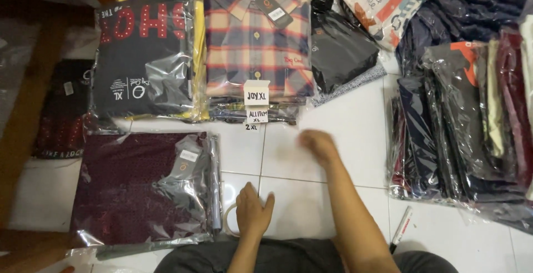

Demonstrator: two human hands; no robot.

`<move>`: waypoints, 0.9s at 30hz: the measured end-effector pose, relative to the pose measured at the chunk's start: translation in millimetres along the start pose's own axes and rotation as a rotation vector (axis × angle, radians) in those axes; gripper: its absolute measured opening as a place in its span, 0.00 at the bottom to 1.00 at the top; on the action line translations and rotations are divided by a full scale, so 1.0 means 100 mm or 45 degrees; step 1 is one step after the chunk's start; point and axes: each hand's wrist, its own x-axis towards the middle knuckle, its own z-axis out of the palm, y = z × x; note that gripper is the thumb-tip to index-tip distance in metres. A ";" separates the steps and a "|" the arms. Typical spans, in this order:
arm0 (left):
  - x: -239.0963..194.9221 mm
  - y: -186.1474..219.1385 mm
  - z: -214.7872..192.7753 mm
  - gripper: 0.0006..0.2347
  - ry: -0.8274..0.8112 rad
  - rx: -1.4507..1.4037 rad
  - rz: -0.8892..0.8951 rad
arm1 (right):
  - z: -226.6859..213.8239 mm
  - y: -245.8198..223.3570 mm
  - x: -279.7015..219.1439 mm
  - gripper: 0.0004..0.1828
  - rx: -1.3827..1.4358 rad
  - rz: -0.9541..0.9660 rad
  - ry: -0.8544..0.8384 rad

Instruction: The person sits on the floor surrounded by packaged shirts, writes on small white labels with a marker, and attaches them to the plastic packaging using clear tape. They handle several shirts, including a plaid shirt and a black shirt, moving them aside or stacking them after labeling.

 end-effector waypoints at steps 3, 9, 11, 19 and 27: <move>-0.05 0.13 -0.13 0.19 0.011 -0.051 0.025 | -0.31 -0.12 0.44 0.12 0.581 -0.316 0.328; 0.01 0.04 -0.02 0.27 0.009 0.004 0.010 | 0.09 -0.87 1.12 0.20 0.250 -0.044 0.543; -0.05 0.03 -0.02 0.27 0.012 0.005 0.008 | 0.03 -0.80 1.08 0.19 0.236 -0.038 0.567; -0.04 -0.01 -0.03 0.27 0.016 0.026 0.010 | -0.70 -0.49 0.91 0.11 0.343 -0.138 0.652; -0.10 0.26 -0.30 0.25 -0.176 -0.028 -0.074 | -1.85 0.14 0.62 0.26 -0.571 -0.050 0.527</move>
